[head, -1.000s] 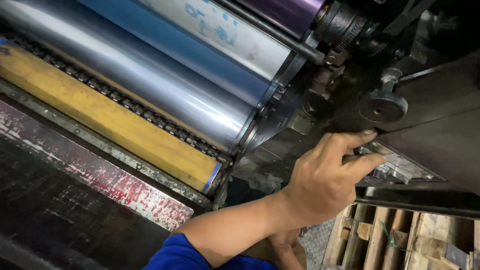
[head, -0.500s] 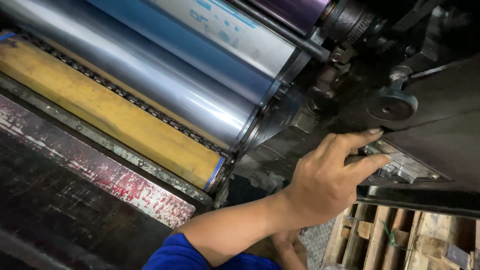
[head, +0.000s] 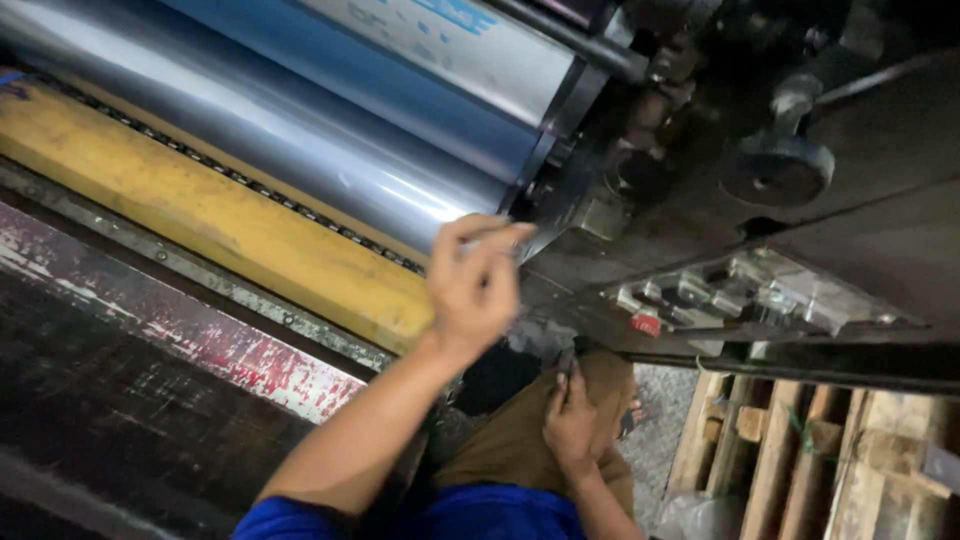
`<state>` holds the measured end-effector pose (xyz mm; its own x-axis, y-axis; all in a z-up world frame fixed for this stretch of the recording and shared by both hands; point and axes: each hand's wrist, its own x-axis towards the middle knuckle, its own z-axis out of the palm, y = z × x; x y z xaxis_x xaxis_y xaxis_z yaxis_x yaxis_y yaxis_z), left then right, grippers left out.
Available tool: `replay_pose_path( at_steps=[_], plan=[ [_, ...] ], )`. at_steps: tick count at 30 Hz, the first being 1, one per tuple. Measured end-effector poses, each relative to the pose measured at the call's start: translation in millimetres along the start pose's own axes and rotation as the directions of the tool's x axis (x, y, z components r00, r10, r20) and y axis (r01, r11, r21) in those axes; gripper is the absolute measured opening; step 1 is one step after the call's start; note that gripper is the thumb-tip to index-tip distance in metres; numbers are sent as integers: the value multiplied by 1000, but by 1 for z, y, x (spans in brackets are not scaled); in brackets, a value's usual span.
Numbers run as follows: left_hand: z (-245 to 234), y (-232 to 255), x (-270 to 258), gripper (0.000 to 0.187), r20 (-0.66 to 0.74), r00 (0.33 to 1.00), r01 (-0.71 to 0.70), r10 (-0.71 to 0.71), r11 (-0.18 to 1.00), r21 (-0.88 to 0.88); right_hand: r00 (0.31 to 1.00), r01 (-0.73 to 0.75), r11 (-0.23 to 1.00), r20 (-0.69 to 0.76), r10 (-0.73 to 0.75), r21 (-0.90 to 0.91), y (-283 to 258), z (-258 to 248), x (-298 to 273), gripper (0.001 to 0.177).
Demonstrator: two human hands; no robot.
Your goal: Cleaning and wiping down the rollers of an offset printing press.
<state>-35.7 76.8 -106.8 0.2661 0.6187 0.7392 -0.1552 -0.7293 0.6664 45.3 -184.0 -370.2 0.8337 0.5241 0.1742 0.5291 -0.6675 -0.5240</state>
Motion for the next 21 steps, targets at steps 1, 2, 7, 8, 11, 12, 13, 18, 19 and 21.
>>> replay_pose_path(
  at_steps=[1, 2, 7, 8, 11, 12, 13, 18, 19, 21],
  plan=[
    [-9, -18, -9, 22, -53, 990, 136, -132, 987, 90, 999, 34, 998, -4, -34, 44, 7, 7, -2, 46],
    [-14, -32, -25, 22, -39, 990, 138, -135, 986, 93, 1000, 20, 999, -1, -20, 49, -6, 0, -1, 46],
    [-12, -86, -127, 16, 633, 773, -188, 36, 966, 174, 999, 38, 989, 24, -41, 142, -23, -12, 5, 41],
    [-17, -101, -136, 16, 627, 778, -188, 37, 966, 176, 999, 45, 989, 23, -49, 139, -20, -9, 5, 41],
    [-42, -151, -148, 19, 508, 809, 71, -296, 907, 415, 981, 183, 974, -83, -173, 131, -23, -12, 7, 39],
    [-57, -171, -140, 19, 428, 827, 106, -365, 848, 519, 989, 148, 976, -13, -148, 158, -34, -20, 12, 40],
    [-76, -189, -135, 21, 344, 835, 142, -429, 773, 619, 991, 104, 977, 64, -118, 187, -46, -27, 10, 41],
    [-241, -285, -113, 32, 167, 888, 26, -428, 409, 912, 889, 60, 989, 458, 9, -135, -75, -13, 32, 43],
    [-271, -289, -99, 47, -38, 908, 105, -417, 141, 984, 875, 223, 970, 458, -155, -98, -68, 11, 41, 39],
    [-311, -311, -111, 66, -140, 870, 176, -472, 33, 984, 882, 277, 958, 376, -284, 75, -93, 35, 62, 46]
  ],
)
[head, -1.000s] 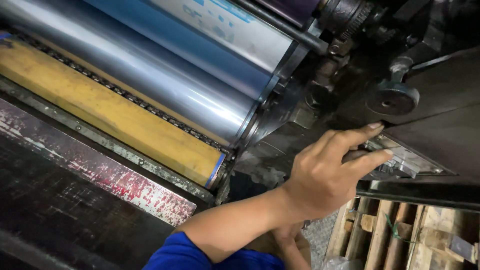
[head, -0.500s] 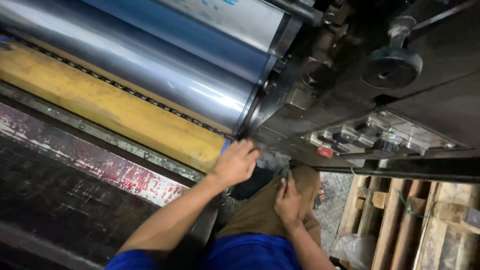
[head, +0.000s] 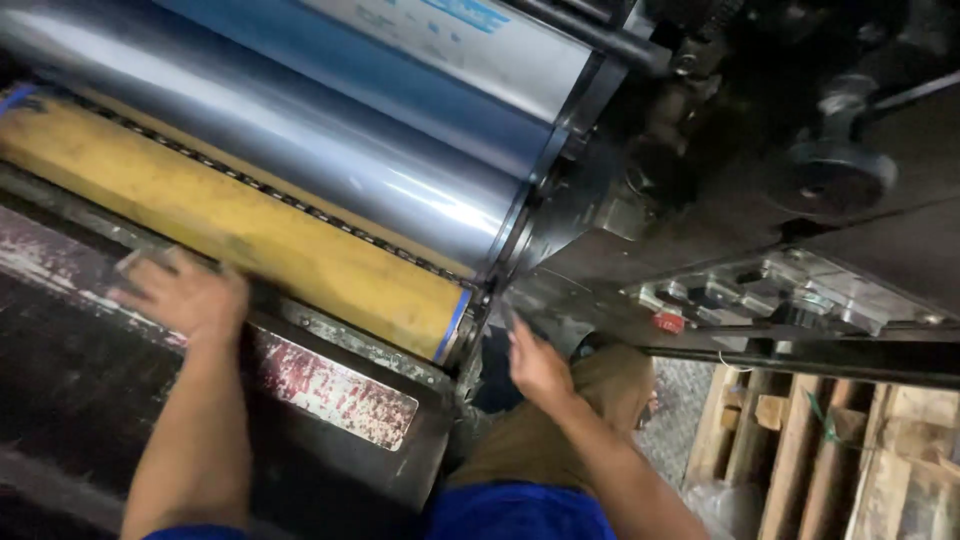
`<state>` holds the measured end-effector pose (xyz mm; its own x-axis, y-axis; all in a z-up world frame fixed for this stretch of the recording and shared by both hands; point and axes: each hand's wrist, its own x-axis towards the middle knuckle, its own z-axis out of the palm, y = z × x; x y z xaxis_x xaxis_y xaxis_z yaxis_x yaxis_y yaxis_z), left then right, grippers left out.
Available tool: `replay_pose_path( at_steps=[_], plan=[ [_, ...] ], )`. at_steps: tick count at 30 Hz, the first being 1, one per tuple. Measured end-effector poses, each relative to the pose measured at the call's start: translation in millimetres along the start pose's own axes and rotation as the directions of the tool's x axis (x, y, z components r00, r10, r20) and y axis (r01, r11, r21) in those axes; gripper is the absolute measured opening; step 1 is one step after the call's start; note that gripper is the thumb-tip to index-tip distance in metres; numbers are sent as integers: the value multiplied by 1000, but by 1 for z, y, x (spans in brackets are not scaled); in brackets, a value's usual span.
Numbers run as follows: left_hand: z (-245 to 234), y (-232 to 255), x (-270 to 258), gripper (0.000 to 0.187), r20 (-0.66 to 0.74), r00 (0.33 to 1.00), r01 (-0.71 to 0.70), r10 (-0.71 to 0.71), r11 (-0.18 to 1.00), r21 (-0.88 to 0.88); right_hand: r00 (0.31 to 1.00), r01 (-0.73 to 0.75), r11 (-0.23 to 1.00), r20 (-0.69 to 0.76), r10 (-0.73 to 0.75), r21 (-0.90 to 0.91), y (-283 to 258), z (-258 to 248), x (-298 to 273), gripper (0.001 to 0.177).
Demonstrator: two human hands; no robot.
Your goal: Cleaning and wiping down the rollers of an offset printing press.
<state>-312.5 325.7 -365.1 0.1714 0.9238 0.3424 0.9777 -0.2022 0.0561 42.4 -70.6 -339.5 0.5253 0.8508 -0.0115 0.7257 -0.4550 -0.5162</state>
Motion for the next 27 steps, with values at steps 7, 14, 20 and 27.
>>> replay_pose_path(
  at_steps=[7, 14, 20, 27],
  plan=[
    [-48, 17, 2, 88, 239, 925, 325, -295, 941, -97, 982, -171, 980, -57, 178, 102, -67, 22, 96, 58],
    [-38, 15, 0, 82, 265, 928, 250, -263, 965, 81, 864, -415, 896, -242, 443, 159, -90, 44, 131, 57],
    [-32, 13, 1, 75, 290, 921, 226, -262, 962, 150, 884, -397, 917, -256, 391, 31, -88, 48, 138, 66],
    [-14, 8, -4, 76, 245, 944, 166, -223, 959, 231, 867, -454, 883, -169, 468, 119, -109, 29, 149, 66]
  ],
)
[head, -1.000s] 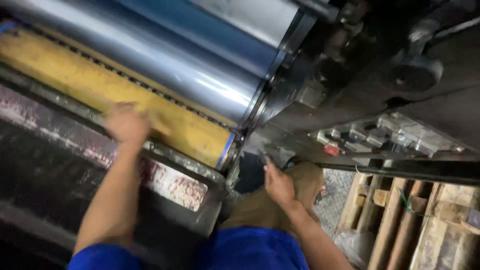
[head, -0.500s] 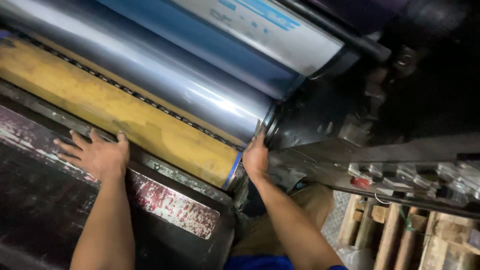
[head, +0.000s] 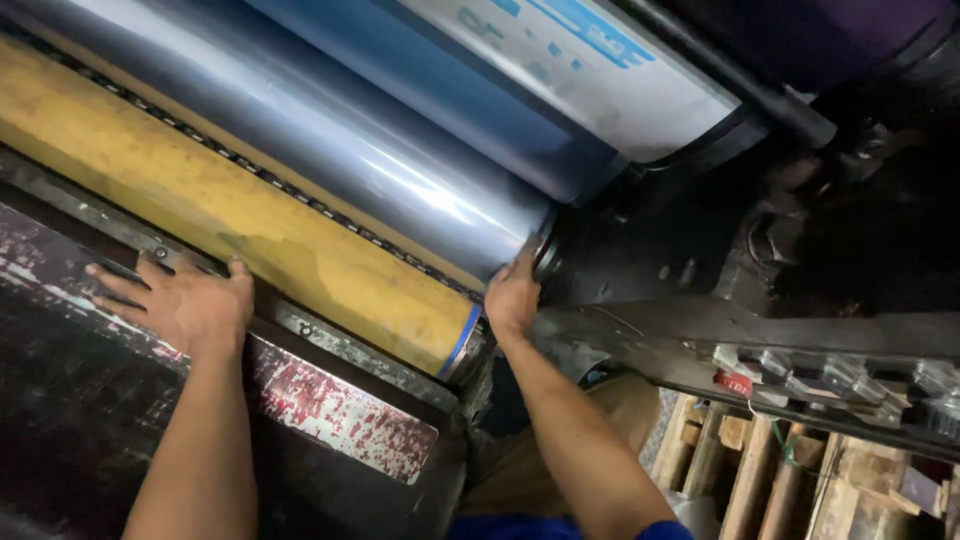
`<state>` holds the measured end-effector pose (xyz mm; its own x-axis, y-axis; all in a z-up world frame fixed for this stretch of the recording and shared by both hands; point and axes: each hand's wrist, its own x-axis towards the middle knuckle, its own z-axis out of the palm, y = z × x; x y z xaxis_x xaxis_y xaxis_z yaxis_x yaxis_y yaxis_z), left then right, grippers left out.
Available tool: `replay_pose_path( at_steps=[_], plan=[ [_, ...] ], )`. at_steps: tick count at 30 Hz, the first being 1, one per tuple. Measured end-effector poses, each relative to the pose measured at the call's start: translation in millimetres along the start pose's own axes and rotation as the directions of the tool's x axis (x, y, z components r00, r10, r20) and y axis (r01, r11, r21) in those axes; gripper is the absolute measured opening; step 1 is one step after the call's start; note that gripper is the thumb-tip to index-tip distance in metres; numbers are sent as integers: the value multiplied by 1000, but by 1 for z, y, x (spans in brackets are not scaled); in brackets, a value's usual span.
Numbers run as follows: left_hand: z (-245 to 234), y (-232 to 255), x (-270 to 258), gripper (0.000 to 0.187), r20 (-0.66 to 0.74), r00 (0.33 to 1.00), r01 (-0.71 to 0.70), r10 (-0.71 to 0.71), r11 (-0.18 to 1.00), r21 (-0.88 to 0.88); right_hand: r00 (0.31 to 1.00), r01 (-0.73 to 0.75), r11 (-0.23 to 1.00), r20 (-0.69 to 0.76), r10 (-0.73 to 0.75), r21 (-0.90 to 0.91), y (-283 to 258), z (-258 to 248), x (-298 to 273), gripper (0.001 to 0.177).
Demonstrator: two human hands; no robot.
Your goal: Cleaning and wiping down the rollers of an offset printing press.
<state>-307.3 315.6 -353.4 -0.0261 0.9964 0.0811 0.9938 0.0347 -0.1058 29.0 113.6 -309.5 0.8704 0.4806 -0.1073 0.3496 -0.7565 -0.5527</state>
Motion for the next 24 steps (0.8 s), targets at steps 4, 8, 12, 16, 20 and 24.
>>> replay_pose_path(
  at_steps=[4, 8, 12, 16, 20, 24],
  plan=[
    [-14, 3, 1, 78, 98, 995, 30, -33, 999, 32, 1000, 19, 999, -14, -20, -45, -7, -2, 0, 68],
    [-14, 1, 1, 76, 55, 998, 38, -36, 999, -38, 998, -61, 998, -22, 61, -4, 3, 7, 3, 67],
    [-15, 5, -3, 73, 64, 998, 26, -25, 1000, -13, 998, 5, 999, -56, -7, -41, 14, 8, -4, 65],
    [-26, 4, -4, 74, 85, 996, 28, -26, 999, -25, 995, 1, 999, -100, -5, -40, 18, 16, -3, 66],
    [-19, 6, -1, 74, 55, 998, 26, -25, 1000, -15, 997, 51, 995, -51, -56, -90, 33, 30, 8, 56],
    [-22, 3, -3, 73, 94, 995, 33, -34, 999, 10, 997, 4, 999, -81, -8, -52, 16, 22, 5, 62]
  ],
)
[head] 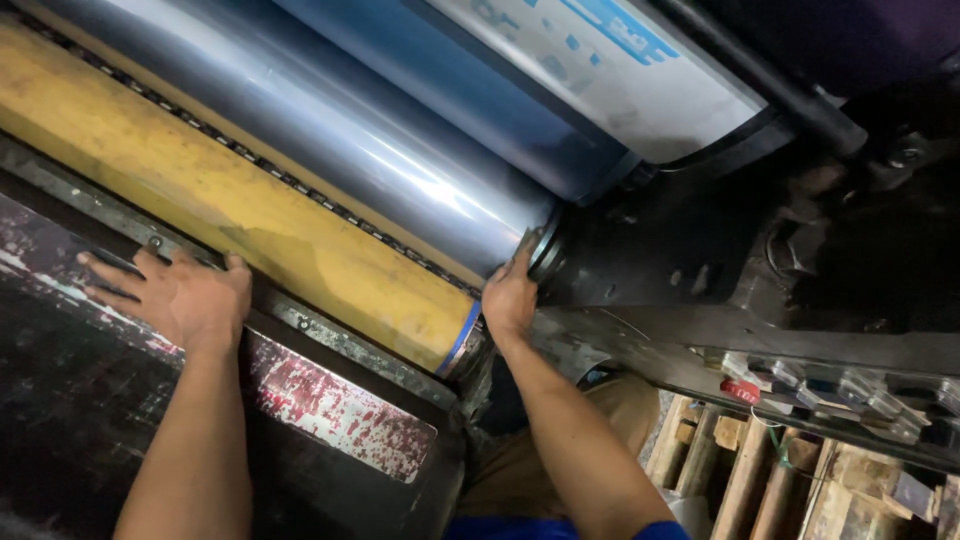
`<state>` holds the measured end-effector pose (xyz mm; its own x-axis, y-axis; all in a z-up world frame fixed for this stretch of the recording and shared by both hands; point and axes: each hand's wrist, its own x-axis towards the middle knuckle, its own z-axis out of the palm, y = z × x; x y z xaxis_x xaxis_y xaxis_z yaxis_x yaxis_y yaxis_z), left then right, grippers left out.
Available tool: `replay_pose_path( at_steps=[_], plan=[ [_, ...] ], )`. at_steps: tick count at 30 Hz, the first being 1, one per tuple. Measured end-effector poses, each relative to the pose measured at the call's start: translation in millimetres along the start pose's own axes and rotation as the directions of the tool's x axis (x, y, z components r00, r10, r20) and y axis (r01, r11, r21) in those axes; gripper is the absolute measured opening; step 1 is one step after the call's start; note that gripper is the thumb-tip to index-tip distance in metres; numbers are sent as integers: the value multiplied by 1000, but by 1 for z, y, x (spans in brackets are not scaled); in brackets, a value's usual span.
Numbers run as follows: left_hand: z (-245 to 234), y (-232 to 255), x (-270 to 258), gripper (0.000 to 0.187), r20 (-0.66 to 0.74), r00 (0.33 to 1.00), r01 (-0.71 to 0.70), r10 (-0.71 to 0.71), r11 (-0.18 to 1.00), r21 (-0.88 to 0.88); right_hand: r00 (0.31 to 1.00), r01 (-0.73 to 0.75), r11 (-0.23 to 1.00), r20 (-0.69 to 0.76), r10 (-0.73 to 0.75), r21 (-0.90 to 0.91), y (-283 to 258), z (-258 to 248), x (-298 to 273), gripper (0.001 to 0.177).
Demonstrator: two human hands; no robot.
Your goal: Cleaning and wiping down the rollers of an offset printing press.
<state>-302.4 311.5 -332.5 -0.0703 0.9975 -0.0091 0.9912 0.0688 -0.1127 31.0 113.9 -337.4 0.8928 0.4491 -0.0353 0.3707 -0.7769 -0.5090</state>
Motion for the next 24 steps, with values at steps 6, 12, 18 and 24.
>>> replay_pose_path(
  at_steps=[6, 12, 18, 24],
  plan=[
    [4, 0, 2, 70, -35, 999, -6, 6, 1000, -10, 1000, -20, 999, -9, 20, 48, -13, -10, -4, 66],
    [1, 1, -1, 70, -10, 1000, -2, 2, 1000, 2, 998, -62, 997, -18, 62, 37, -12, -9, 2, 65],
    [8, -1, 1, 72, -36, 999, -10, 10, 1000, -1, 999, -23, 996, -37, 27, 82, -6, -1, 13, 59],
    [10, -1, 4, 69, -51, 999, -16, 16, 1000, -8, 999, -5, 992, -33, 9, 130, -2, -2, 23, 46]
  ],
)
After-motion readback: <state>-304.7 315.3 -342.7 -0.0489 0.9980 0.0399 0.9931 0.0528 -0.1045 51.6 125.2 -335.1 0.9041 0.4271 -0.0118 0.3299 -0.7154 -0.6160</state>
